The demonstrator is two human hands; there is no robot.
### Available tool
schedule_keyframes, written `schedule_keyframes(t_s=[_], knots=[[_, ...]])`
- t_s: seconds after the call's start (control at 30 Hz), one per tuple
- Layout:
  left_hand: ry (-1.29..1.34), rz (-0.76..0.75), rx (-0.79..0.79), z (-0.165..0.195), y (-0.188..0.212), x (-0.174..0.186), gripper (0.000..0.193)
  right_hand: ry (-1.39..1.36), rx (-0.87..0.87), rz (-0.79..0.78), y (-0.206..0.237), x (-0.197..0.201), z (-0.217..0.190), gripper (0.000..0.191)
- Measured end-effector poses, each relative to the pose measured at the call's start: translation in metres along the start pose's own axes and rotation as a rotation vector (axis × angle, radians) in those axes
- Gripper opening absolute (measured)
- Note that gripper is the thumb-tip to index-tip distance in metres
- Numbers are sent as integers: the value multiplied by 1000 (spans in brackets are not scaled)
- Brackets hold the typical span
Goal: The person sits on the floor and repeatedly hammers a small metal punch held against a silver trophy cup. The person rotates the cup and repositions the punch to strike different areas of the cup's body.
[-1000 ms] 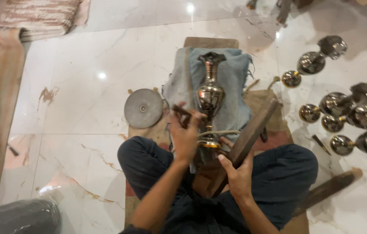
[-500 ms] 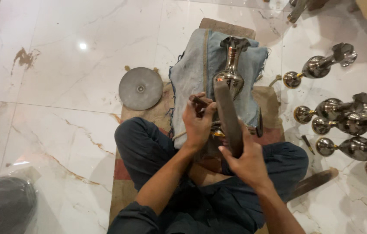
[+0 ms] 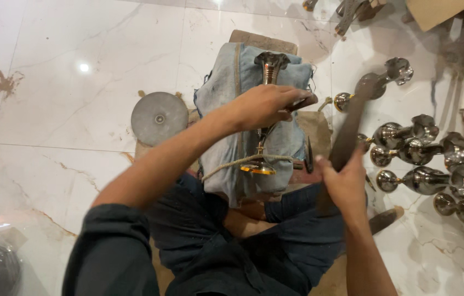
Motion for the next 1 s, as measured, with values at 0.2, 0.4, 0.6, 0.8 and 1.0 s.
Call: schedule_keyframes(t_s=[0.2, 0.4, 0.6, 0.8, 1.0], knots=[[-72, -298, -78, 4, -13, -6, 56, 265, 23, -111, 10, 11, 12, 84], [-72, -262, -202, 5, -11, -2, 57, -756, 114, 419, 24, 42, 27, 89], [12, -143, -215, 1, 0, 2, 50, 493, 698, 376, 17, 37, -16, 84], [44, -60, -200, -3, 8, 6, 40, -113, 233, 92, -10, 51, -14, 62], [135, -14, -220, -5, 10, 7, 35, -247, 303, 151, -9, 65, -19, 82]])
Point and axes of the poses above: each hand's wrist, its own y-axis away from the middle knuckle, its own x-axis out of the back of the hand, z = x × y, the point moved 5 cm from there along -y, towards the middle knuckle, and after that the axes turned 5 degrees about -y, right-handed, at the moved point
